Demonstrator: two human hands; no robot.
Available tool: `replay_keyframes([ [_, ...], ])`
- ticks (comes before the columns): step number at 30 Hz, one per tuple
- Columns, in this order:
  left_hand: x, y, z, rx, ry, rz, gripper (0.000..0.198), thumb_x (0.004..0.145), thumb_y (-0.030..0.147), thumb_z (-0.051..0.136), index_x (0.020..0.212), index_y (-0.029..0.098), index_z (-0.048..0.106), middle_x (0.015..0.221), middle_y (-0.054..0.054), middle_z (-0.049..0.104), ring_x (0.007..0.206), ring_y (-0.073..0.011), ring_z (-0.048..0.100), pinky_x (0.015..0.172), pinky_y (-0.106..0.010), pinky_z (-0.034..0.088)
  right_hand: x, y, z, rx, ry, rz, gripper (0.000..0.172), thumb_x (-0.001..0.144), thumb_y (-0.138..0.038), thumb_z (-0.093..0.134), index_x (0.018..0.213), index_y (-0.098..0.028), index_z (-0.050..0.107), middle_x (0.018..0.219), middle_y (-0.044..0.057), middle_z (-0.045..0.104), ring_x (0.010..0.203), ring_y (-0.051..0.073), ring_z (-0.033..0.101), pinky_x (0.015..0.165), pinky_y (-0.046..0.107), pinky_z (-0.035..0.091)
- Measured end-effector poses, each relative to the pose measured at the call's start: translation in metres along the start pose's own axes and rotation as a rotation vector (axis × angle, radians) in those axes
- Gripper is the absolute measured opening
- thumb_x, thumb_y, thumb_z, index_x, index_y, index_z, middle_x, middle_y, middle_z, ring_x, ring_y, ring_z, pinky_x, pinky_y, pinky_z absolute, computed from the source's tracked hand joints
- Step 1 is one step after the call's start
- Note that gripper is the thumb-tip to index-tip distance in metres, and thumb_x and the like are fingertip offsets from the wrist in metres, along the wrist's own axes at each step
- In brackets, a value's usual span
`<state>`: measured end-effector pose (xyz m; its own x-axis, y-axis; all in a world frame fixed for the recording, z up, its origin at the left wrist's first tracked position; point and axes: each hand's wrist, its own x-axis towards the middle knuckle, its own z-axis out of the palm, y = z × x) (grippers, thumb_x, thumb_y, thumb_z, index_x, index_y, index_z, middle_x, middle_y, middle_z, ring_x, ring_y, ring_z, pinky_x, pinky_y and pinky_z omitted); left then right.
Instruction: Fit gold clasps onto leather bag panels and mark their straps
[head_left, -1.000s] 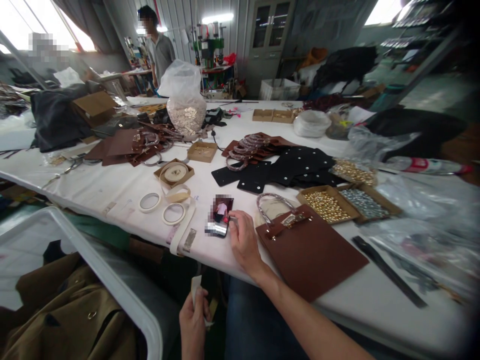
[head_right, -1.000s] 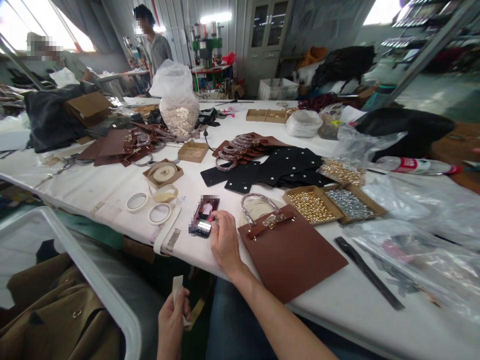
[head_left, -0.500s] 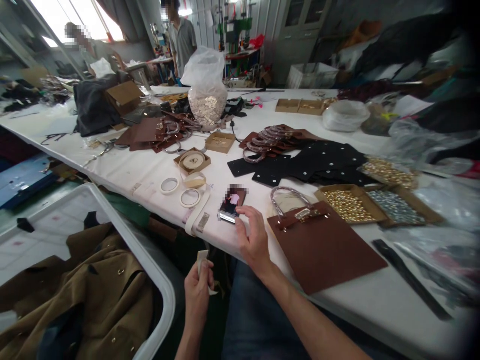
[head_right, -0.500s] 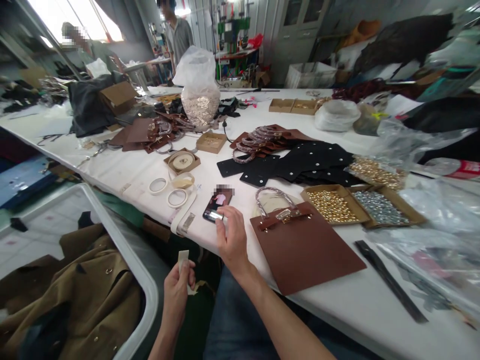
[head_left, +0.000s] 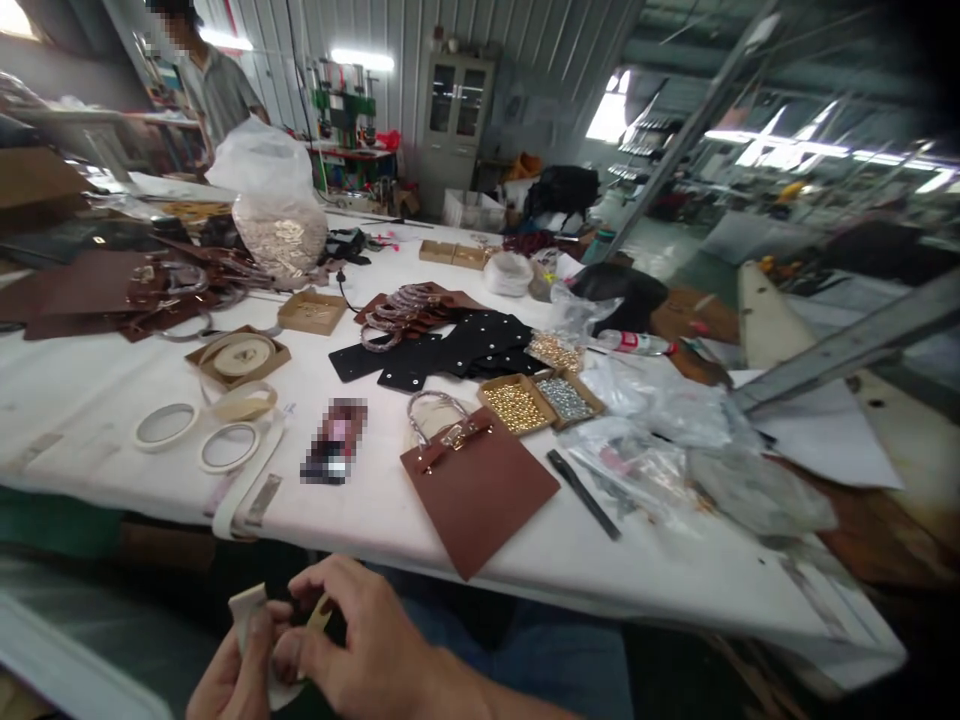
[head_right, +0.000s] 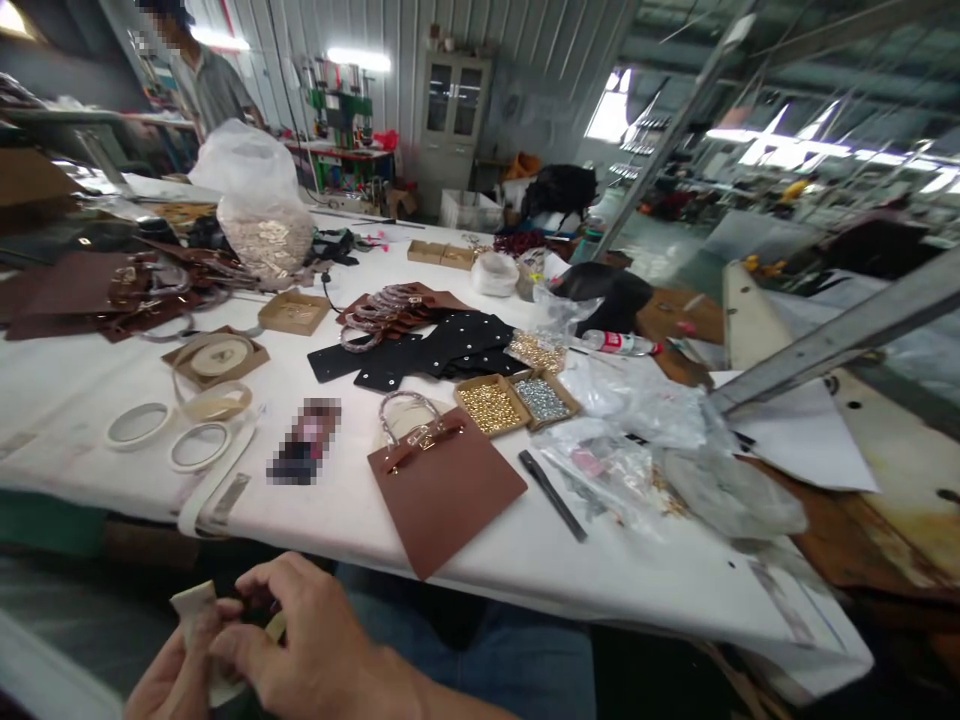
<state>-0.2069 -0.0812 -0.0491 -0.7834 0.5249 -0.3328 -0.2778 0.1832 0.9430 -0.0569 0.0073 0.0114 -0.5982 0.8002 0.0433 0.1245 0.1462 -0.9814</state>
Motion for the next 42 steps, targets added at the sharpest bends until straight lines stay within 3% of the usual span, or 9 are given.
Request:
replay_keyframes([
  [5,0.004,-0.01,0.006,-0.1,-0.108,-0.07,0.077,0.07,0.082,0.098,0.102,0.015,0.078,0.061,0.004,0.055,0.056,-0.0132,0.05,0.052,-0.023,0.044,-0.006,0.0,-0.044,-0.119,0.066,-0.069,0.015,0.106,-0.025,0.076,0.12,-0.028,0.079,0.109,0.003,0.08,0.099,0.024,0.076,0.093,0.035,0.059],
  [9,-0.002,-0.016,0.015,-0.161,-0.152,-0.058,0.07,0.084,0.079,0.092,0.103,0.014,0.076,0.062,0.005,0.051,0.055,-0.0107,0.046,0.051,-0.021,0.039,-0.008,0.025,-0.041,-0.089,0.077,0.011,0.011,0.108,-0.025,0.072,0.115,-0.028,0.079,0.108,0.005,0.08,0.099,0.026,0.076,0.091,0.038,0.062],
  [13,-0.011,-0.01,0.022,-0.313,-0.214,-0.108,0.061,0.092,0.071,0.089,0.105,0.014,0.074,0.066,0.005,0.049,0.056,-0.0103,0.047,0.054,-0.023,0.041,-0.011,0.045,-0.016,0.017,-0.076,0.03,0.061,0.095,-0.031,0.09,0.152,-0.03,0.07,0.151,0.011,0.074,0.139,0.034,0.071,0.12,0.05,0.058],
  [16,-0.013,0.006,0.024,-0.412,-0.238,-0.122,0.056,0.095,0.069,0.087,0.101,0.015,0.072,0.065,0.006,0.046,0.055,-0.0097,0.044,0.054,-0.023,0.04,-0.014,0.05,-0.002,0.168,-0.307,0.08,0.086,0.081,-0.035,0.103,0.158,-0.034,0.066,0.143,0.005,0.079,0.131,0.033,0.076,0.112,0.044,0.062],
  [21,-0.003,0.034,0.008,-0.454,-0.154,-0.026,0.052,0.096,0.064,0.089,0.107,0.016,0.073,0.067,0.006,0.049,0.058,-0.0104,0.046,0.054,-0.022,0.041,-0.022,0.06,0.01,0.08,-0.542,0.183,0.022,0.09,-0.037,0.095,0.088,-0.022,0.079,0.076,-0.005,0.076,0.07,0.017,0.073,0.065,0.023,0.049],
  [23,0.005,0.037,-0.003,-0.397,-0.124,0.007,0.056,0.094,0.067,0.09,0.108,0.015,0.074,0.069,0.003,0.058,0.063,-0.0134,0.056,0.06,-0.024,0.048,-0.027,0.063,0.014,-0.045,-0.487,0.091,0.022,0.102,-0.03,0.079,0.083,-0.02,0.077,0.075,-0.002,0.076,0.069,0.017,0.071,0.066,0.024,0.047],
  [26,0.017,0.032,-0.019,-0.264,-0.087,0.004,0.067,0.089,0.074,0.091,0.115,0.013,0.078,0.086,-0.007,0.078,0.082,-0.022,0.074,0.077,-0.031,0.06,-0.031,0.06,0.018,-0.143,-0.296,-0.07,0.02,0.109,-0.023,0.064,0.105,-0.022,0.084,0.095,0.004,0.083,0.085,0.021,0.077,0.079,0.03,0.052],
  [32,0.018,0.022,-0.032,-0.164,-0.193,-0.07,0.078,0.093,0.08,0.083,0.132,0.013,0.08,0.117,-0.018,0.085,0.104,-0.0315,0.081,0.089,-0.038,0.064,-0.022,0.047,0.01,-0.049,-0.006,-0.067,0.03,0.118,-0.029,0.053,0.129,-0.024,0.081,0.104,0.007,0.081,0.091,0.023,0.077,0.086,0.033,0.059],
  [42,0.017,0.035,-0.033,-0.425,-0.348,-0.091,0.071,0.108,0.069,0.07,0.151,0.012,0.07,0.111,-0.017,0.082,0.095,-0.0285,0.076,0.086,-0.041,0.065,-0.03,0.059,0.003,-0.271,-0.085,-0.184,0.03,0.12,-0.028,0.05,0.133,-0.026,0.077,0.106,0.009,0.079,0.093,0.025,0.078,0.081,0.034,0.058],
])
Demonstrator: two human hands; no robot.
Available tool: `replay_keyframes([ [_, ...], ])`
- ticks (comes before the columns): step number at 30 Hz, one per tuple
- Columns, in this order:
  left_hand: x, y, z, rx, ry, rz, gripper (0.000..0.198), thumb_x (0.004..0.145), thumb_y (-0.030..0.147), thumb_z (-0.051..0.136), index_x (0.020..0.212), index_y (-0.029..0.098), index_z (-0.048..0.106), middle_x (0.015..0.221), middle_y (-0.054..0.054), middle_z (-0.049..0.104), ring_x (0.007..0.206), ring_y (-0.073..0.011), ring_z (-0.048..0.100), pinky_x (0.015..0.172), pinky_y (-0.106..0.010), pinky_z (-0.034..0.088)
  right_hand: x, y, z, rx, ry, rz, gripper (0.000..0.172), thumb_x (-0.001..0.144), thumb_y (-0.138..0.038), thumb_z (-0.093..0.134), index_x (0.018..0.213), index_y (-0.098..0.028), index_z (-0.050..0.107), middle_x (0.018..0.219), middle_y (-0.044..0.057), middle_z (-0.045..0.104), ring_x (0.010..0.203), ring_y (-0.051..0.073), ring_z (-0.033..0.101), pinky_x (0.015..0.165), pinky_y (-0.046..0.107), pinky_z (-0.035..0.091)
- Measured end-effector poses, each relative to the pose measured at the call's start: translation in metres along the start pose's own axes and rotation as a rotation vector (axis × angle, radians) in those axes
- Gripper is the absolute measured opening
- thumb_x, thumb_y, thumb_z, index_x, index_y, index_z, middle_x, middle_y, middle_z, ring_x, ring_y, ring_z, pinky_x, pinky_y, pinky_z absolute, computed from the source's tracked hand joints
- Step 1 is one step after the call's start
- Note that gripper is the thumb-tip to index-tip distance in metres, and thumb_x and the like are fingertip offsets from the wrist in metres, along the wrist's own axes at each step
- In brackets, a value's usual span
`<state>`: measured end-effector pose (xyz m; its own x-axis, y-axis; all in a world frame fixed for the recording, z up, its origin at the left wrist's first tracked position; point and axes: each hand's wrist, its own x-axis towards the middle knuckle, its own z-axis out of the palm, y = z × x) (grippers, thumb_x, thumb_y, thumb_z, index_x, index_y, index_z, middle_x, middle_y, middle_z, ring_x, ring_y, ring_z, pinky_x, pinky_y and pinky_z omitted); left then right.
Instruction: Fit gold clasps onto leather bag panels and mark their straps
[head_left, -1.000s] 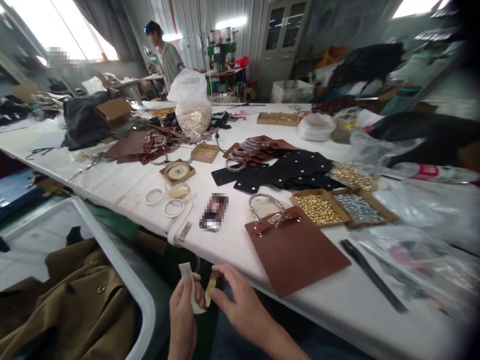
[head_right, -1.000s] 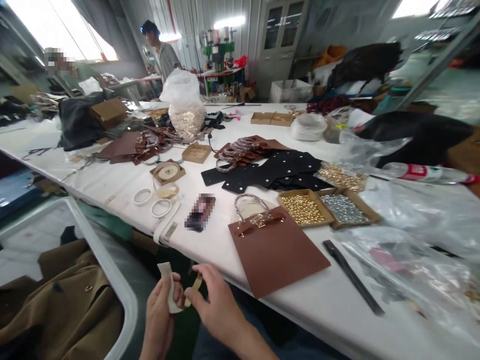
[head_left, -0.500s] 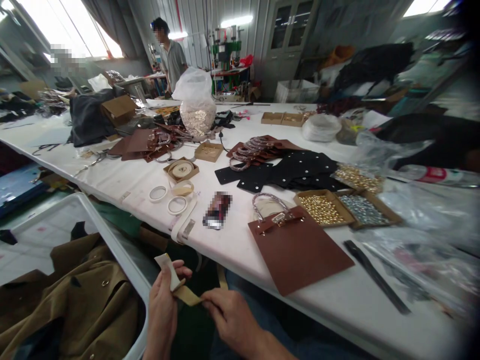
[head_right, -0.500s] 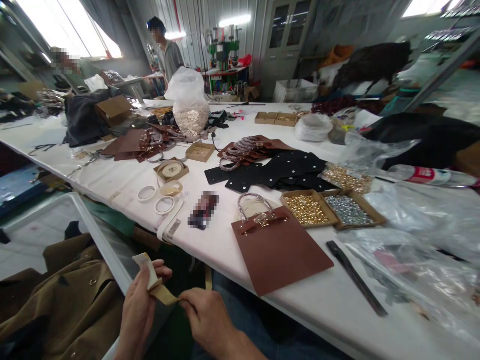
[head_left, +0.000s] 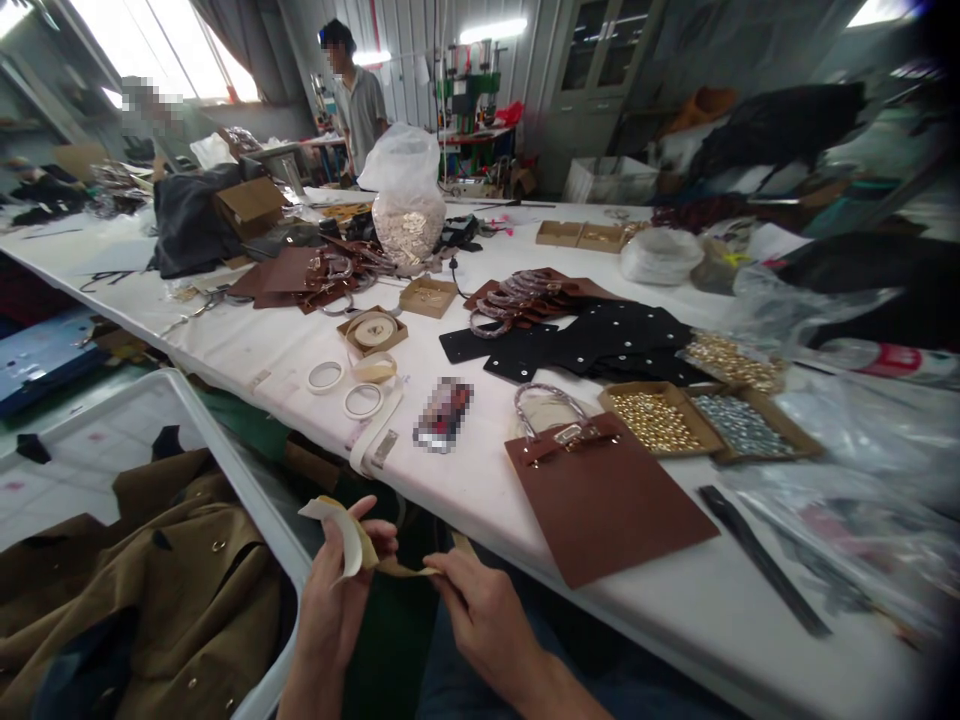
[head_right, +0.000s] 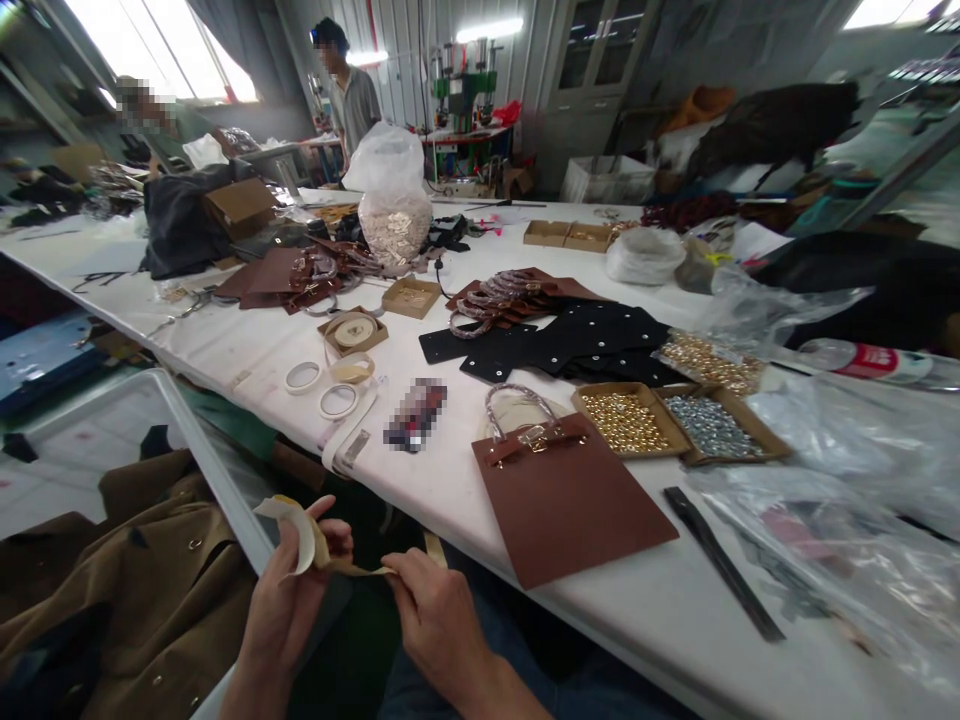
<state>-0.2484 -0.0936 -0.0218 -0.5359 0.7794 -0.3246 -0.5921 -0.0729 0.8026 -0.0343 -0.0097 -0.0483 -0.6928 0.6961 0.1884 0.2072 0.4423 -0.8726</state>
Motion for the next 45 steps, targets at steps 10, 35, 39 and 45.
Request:
replay_keyframes([
  [10,-0.003,-0.006,-0.007,-0.134,-0.055,-0.039,0.054,0.112,0.061,0.067,0.137,0.014,0.079,0.11,-0.014,0.079,0.112,-0.0288,0.074,0.112,-0.045,0.057,0.003,-0.001,0.0,0.056,-0.075,0.215,0.025,0.109,-0.022,0.059,0.116,-0.026,0.083,0.104,0.006,0.082,0.096,0.026,0.077,0.086,0.035,0.055],
  [35,-0.005,-0.055,-0.004,0.388,-0.007,-0.083,0.066,0.089,0.068,0.094,0.126,0.015,0.086,0.121,-0.018,0.083,0.102,-0.0316,0.077,0.084,-0.034,0.06,0.025,-0.02,0.014,0.406,-0.015,0.401,0.054,0.113,-0.066,0.063,0.088,-0.018,0.074,0.074,-0.001,0.062,0.068,0.015,0.05,0.061,0.029,0.033],
  [39,-0.005,-0.057,-0.006,0.395,-0.004,-0.05,0.057,0.09,0.064,0.094,0.118,0.014,0.087,0.11,-0.015,0.083,0.094,-0.027,0.074,0.083,-0.032,0.058,0.027,-0.018,0.016,0.321,0.045,0.411,0.056,0.112,-0.067,0.066,0.085,-0.018,0.074,0.074,0.001,0.068,0.069,0.016,0.057,0.063,0.029,0.037],
  [45,-0.008,-0.059,0.003,0.271,0.1,-0.096,0.06,0.079,0.067,0.102,0.102,0.014,0.087,0.099,-0.01,0.081,0.094,-0.0261,0.073,0.086,-0.032,0.058,0.024,-0.016,0.018,0.333,0.025,0.392,0.054,0.109,-0.065,0.07,0.084,-0.017,0.072,0.074,-0.001,0.062,0.068,0.014,0.051,0.061,0.028,0.034],
])
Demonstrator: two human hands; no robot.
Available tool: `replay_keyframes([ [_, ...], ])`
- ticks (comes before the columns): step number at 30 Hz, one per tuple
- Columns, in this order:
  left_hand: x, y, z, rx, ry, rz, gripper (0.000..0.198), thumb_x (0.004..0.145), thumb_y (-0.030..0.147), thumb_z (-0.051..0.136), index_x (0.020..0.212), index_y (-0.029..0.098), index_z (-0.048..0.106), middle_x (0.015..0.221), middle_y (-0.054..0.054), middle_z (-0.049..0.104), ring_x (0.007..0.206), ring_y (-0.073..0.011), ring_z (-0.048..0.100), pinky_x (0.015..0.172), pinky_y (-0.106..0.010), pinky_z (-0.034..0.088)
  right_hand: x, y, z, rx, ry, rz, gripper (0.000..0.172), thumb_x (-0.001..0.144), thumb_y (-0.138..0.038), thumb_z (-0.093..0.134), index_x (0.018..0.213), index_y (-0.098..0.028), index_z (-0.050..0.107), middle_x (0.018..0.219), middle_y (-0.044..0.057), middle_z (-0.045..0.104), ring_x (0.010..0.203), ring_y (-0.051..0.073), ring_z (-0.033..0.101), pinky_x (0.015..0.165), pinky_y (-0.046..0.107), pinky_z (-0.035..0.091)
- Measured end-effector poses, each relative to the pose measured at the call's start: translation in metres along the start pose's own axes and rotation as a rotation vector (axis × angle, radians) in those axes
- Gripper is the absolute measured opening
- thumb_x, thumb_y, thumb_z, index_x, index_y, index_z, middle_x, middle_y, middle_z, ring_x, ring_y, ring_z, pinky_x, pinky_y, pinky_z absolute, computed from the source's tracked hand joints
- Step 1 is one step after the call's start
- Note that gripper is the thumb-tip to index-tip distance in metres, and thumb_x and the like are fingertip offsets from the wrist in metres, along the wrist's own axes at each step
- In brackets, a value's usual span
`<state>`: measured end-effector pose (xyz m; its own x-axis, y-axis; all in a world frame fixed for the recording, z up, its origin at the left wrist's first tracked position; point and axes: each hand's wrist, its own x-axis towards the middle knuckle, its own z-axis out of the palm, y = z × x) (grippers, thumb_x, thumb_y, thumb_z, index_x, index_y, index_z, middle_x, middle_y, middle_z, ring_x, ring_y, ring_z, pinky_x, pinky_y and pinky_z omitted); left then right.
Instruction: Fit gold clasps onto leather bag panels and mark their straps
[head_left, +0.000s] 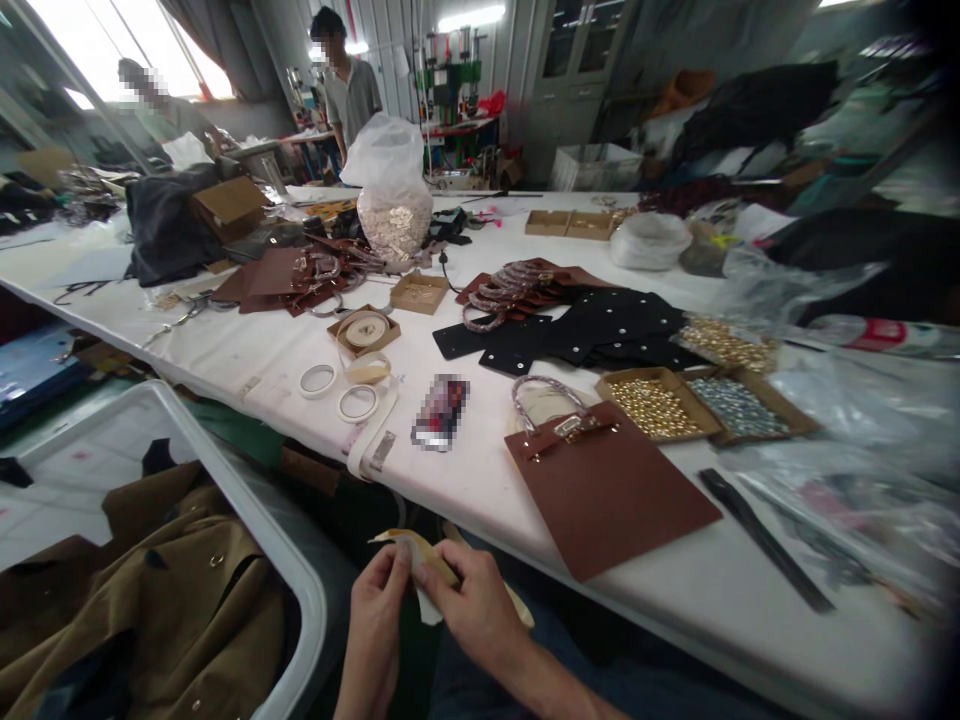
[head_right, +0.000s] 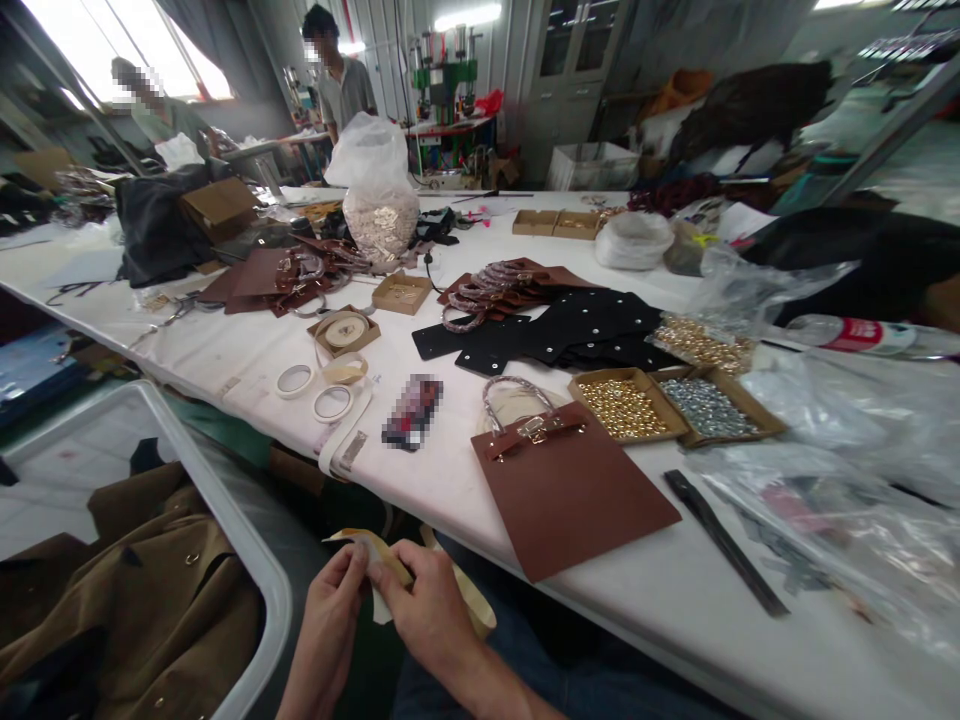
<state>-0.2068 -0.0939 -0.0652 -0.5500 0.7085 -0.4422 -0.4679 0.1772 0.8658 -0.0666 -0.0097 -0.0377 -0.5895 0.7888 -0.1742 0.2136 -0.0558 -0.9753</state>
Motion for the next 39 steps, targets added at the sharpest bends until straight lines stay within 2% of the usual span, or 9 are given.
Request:
replay_keyframes([
  [5,-0.002,0.009,0.003,-0.049,-0.047,-0.025,0.053,0.083,0.062,0.101,0.091,0.015,0.079,0.085,-0.004,0.07,0.077,-0.0172,0.062,0.072,-0.025,0.049,-0.004,0.0,-0.002,0.05,-0.037,-0.039,0.054,0.115,-0.061,0.063,0.081,-0.019,0.067,0.072,-0.002,0.06,0.068,0.015,0.052,0.062,0.029,0.035],
  [11,-0.01,0.033,0.003,-0.108,-0.232,-0.033,0.045,0.097,0.056,0.091,0.089,0.016,0.074,0.082,-0.004,0.065,0.077,-0.0162,0.059,0.075,-0.026,0.048,0.003,-0.001,-0.011,0.043,0.057,-0.118,0.046,0.119,-0.055,0.058,0.095,-0.02,0.076,0.088,0.003,0.075,0.083,0.02,0.068,0.078,0.03,0.05],
  [15,-0.018,0.04,0.003,-0.121,-0.354,-0.135,0.041,0.098,0.054,0.089,0.099,0.016,0.075,0.087,-0.008,0.07,0.073,-0.0183,0.063,0.07,-0.029,0.052,0.013,0.002,-0.022,0.104,0.195,-0.079,0.048,0.117,-0.062,0.059,0.117,-0.02,0.081,0.096,0.006,0.078,0.082,0.021,0.069,0.076,0.031,0.054],
  [18,-0.021,0.037,0.001,-0.131,-0.441,-0.2,0.038,0.098,0.052,0.089,0.106,0.018,0.073,0.092,-0.008,0.073,0.06,-0.0137,0.057,0.058,-0.027,0.047,0.017,0.002,-0.031,0.191,0.255,-0.049,0.056,0.114,-0.066,0.061,0.134,-0.018,0.08,0.095,0.007,0.077,0.079,0.021,0.067,0.074,0.032,0.057],
  [22,-0.021,0.032,-0.004,-0.03,-0.512,-0.228,0.033,0.102,0.047,0.087,0.111,0.017,0.075,0.084,-0.006,0.071,0.057,-0.009,0.049,0.057,-0.023,0.034,0.016,0.001,-0.041,0.211,0.312,-0.032,0.059,0.113,-0.065,0.062,0.138,-0.016,0.08,0.081,0.004,0.071,0.074,0.02,0.064,0.069,0.031,0.055],
  [26,-0.019,0.035,-0.009,0.16,-0.522,-0.212,0.038,0.102,0.052,0.085,0.106,0.016,0.077,0.077,-0.002,0.063,0.064,-0.0109,0.048,0.061,-0.023,0.033,0.01,-0.001,-0.049,0.159,0.35,-0.063,0.049,0.113,-0.057,0.063,0.139,-0.019,0.081,0.103,0.008,0.08,0.084,0.021,0.07,0.075,0.031,0.06],
  [34,-0.012,0.048,-0.02,0.329,-0.369,-0.069,0.048,0.101,0.063,0.083,0.091,0.017,0.076,0.069,-0.001,0.061,0.064,-0.0139,0.048,0.065,-0.025,0.037,0.0,-0.003,-0.061,-0.027,0.261,-0.211,0.034,0.115,-0.036,0.057,0.135,-0.024,0.083,0.129,0.012,0.08,0.118,0.029,0.076,0.108,0.042,0.063],
  [37,-0.012,0.055,-0.021,0.346,-0.381,-0.058,0.048,0.101,0.063,0.083,0.09,0.017,0.075,0.07,-0.003,0.065,0.065,-0.0148,0.052,0.066,-0.026,0.038,-0.006,-0.009,-0.068,-0.138,0.094,-0.251,0.039,0.11,-0.027,0.062,0.145,-0.027,0.078,0.149,0.011,0.073,0.14,0.03,0.069,0.126,0.047,0.054],
  [39,-0.013,0.058,-0.022,0.363,-0.409,-0.061,0.047,0.102,0.063,0.082,0.091,0.017,0.075,0.072,-0.005,0.068,0.066,-0.0157,0.055,0.067,-0.026,0.04,-0.011,-0.018,-0.073,-0.151,-0.054,-0.272,0.056,0.106,-0.027,0.069,0.162,-0.03,0.066,0.165,0.01,0.063,0.155,0.032,0.058,0.136,0.051,0.043],
])
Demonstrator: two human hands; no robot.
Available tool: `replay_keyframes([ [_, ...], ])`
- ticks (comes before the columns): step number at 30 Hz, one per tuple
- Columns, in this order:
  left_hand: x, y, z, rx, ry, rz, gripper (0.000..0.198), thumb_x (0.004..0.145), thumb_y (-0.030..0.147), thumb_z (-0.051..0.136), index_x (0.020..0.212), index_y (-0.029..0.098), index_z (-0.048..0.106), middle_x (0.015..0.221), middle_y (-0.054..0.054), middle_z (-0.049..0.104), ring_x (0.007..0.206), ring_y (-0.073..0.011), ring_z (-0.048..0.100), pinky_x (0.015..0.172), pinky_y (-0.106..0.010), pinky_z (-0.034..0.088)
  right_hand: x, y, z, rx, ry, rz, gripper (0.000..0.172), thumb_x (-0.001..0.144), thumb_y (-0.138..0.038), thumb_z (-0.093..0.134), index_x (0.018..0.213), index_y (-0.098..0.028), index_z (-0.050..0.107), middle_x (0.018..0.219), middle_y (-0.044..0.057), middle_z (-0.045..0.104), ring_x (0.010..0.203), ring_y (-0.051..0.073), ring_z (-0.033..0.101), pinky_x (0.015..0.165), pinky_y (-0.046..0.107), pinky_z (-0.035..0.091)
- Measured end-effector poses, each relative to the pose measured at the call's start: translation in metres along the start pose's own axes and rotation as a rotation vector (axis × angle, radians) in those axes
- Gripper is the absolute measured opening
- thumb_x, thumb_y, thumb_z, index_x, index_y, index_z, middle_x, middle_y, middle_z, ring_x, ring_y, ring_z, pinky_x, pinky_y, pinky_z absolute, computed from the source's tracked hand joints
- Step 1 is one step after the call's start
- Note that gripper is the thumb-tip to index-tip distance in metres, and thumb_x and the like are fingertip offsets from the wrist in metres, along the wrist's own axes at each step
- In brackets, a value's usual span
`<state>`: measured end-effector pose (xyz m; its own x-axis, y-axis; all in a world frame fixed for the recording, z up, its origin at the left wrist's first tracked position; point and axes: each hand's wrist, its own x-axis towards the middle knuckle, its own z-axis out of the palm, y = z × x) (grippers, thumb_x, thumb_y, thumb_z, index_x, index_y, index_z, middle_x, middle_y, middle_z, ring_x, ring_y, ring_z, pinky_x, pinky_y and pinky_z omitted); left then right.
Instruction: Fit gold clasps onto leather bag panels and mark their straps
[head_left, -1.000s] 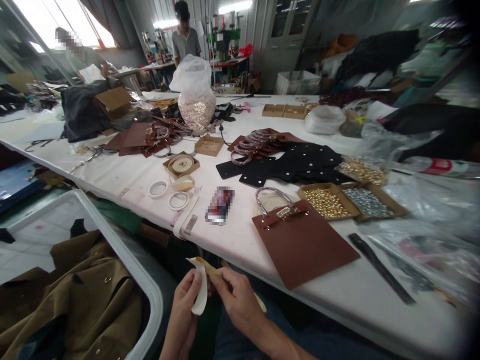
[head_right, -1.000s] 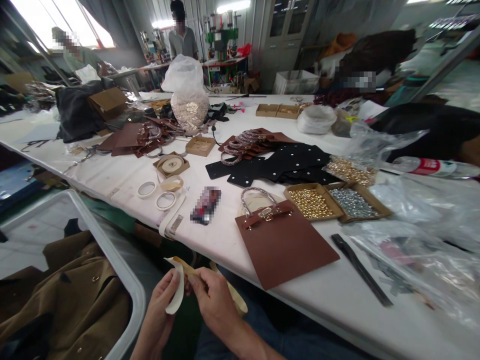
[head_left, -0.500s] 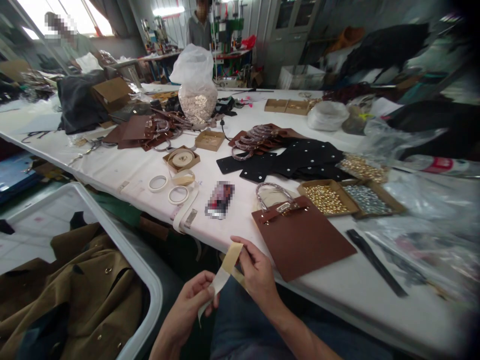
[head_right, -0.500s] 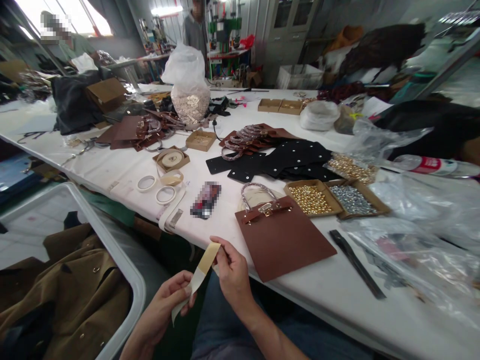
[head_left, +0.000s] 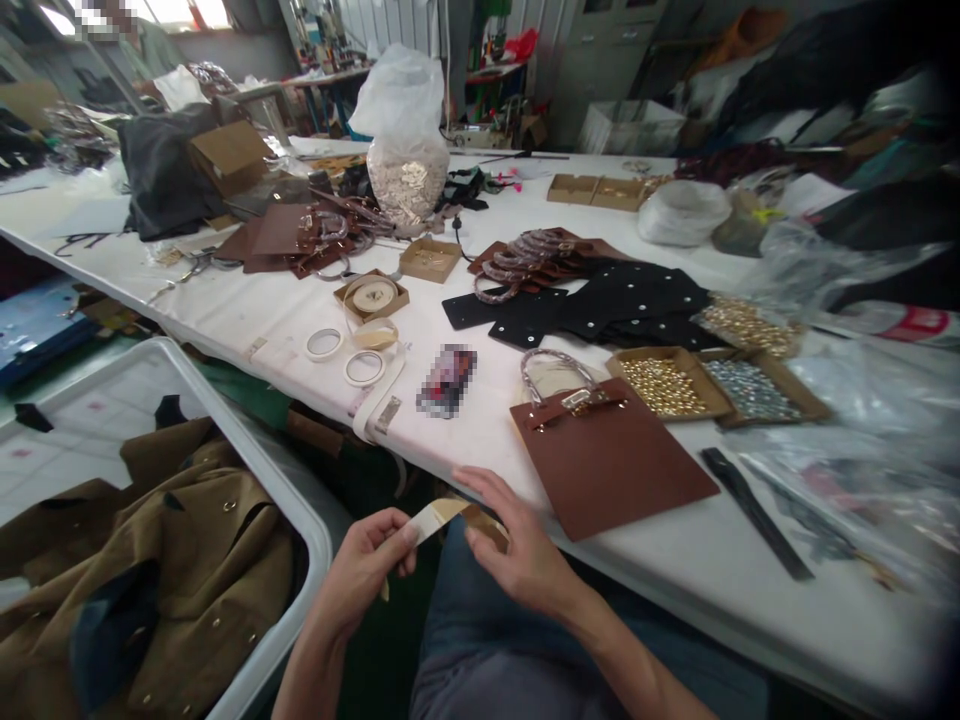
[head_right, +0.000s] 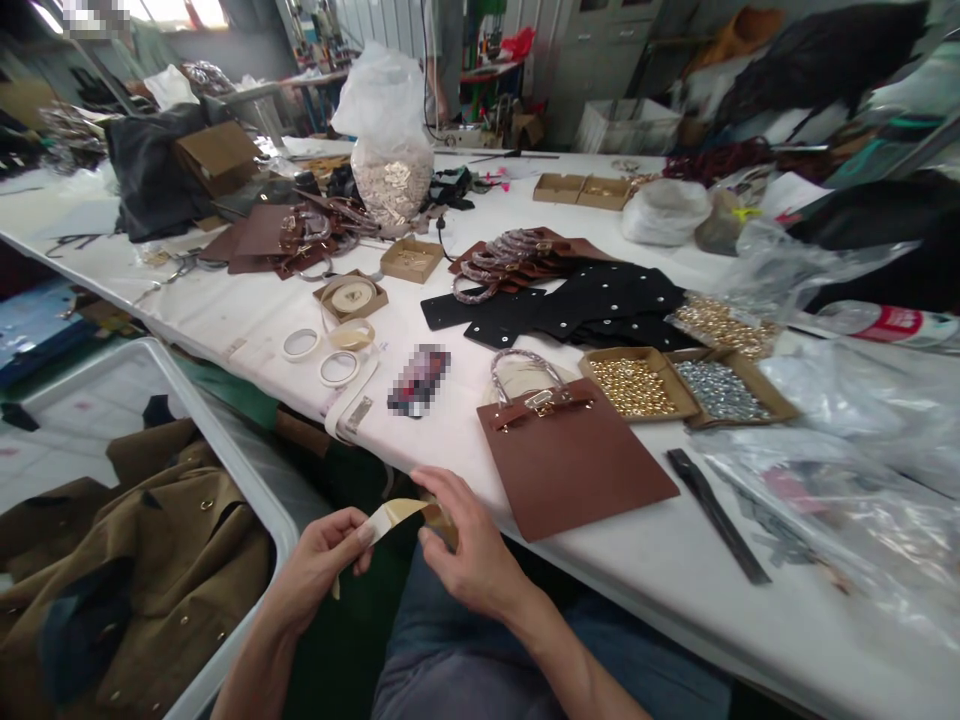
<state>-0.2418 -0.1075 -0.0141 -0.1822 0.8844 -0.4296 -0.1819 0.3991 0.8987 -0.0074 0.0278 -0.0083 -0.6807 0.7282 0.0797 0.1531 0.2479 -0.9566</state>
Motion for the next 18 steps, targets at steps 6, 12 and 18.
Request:
replay_keyframes([
  [6,-0.004,0.005,0.0,0.097,-0.078,0.026,0.045,0.105,0.06,0.079,0.091,0.017,0.077,0.075,-0.007,0.07,0.07,-0.0178,0.057,0.069,-0.028,0.044,0.007,-0.022,-0.011,0.21,-0.262,-0.027,0.071,0.11,-0.063,0.071,0.171,-0.03,0.057,0.162,0.014,0.066,0.149,0.034,0.064,0.127,0.051,0.052],
  [12,-0.004,0.0,0.006,-0.029,0.013,0.029,0.046,0.102,0.061,0.083,0.09,0.017,0.075,0.074,-0.004,0.066,0.068,-0.0146,0.053,0.065,-0.025,0.04,0.004,-0.014,0.001,0.198,-0.189,-0.044,0.081,0.101,-0.067,0.084,0.169,-0.03,0.059,0.162,0.015,0.066,0.148,0.036,0.065,0.129,0.053,0.05],
  [18,0.003,0.011,0.043,-0.192,0.098,0.08,0.047,0.099,0.062,0.086,0.096,0.016,0.076,0.081,-0.002,0.063,0.073,-0.0136,0.052,0.07,-0.023,0.044,-0.003,-0.017,0.027,0.25,-0.034,-0.004,0.06,0.108,-0.06,0.077,0.156,-0.024,0.07,0.145,0.014,0.075,0.129,0.031,0.073,0.114,0.044,0.06],
])
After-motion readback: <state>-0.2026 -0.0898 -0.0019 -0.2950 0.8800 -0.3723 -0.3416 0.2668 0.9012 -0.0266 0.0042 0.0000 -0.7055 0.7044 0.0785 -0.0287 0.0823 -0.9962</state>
